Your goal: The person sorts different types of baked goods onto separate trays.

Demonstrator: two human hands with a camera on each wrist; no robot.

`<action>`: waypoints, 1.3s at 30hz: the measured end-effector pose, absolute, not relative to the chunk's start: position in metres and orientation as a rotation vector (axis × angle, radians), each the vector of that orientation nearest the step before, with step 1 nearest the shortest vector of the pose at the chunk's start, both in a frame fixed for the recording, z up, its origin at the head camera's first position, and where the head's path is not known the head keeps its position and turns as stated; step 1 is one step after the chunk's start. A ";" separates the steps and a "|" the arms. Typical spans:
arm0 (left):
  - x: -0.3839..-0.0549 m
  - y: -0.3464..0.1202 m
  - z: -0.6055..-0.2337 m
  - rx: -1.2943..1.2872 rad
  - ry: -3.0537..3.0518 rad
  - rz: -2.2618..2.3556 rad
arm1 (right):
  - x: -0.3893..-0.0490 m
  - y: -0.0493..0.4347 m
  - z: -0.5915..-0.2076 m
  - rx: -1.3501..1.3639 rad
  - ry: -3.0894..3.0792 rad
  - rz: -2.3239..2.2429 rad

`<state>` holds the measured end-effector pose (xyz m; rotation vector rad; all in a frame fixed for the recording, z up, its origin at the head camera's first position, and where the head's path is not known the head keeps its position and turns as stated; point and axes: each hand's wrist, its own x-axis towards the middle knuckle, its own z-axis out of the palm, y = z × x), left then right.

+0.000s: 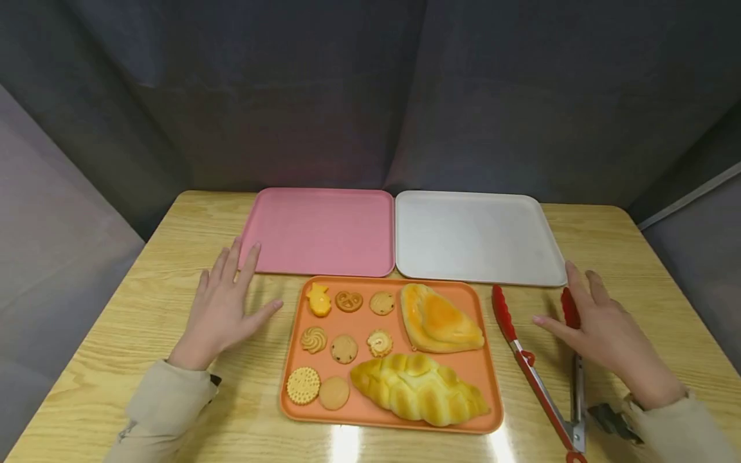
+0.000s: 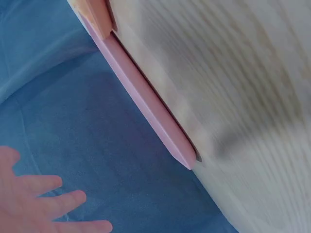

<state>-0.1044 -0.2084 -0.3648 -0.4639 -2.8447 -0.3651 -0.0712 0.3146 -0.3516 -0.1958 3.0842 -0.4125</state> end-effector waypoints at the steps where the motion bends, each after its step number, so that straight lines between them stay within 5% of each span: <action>1: -0.104 -0.208 -0.365 -0.475 -2.825 -0.381 | -0.069 0.316 -0.350 -0.188 3.066 -0.432; 26: -0.078 -0.210 -0.364 -0.334 -2.739 -1.034 | -0.028 0.321 -0.361 -0.015 2.706 -0.337; 39: -0.074 -0.205 -0.372 -0.220 -2.919 -1.661 | -0.023 0.302 -0.373 -0.153 2.795 -0.207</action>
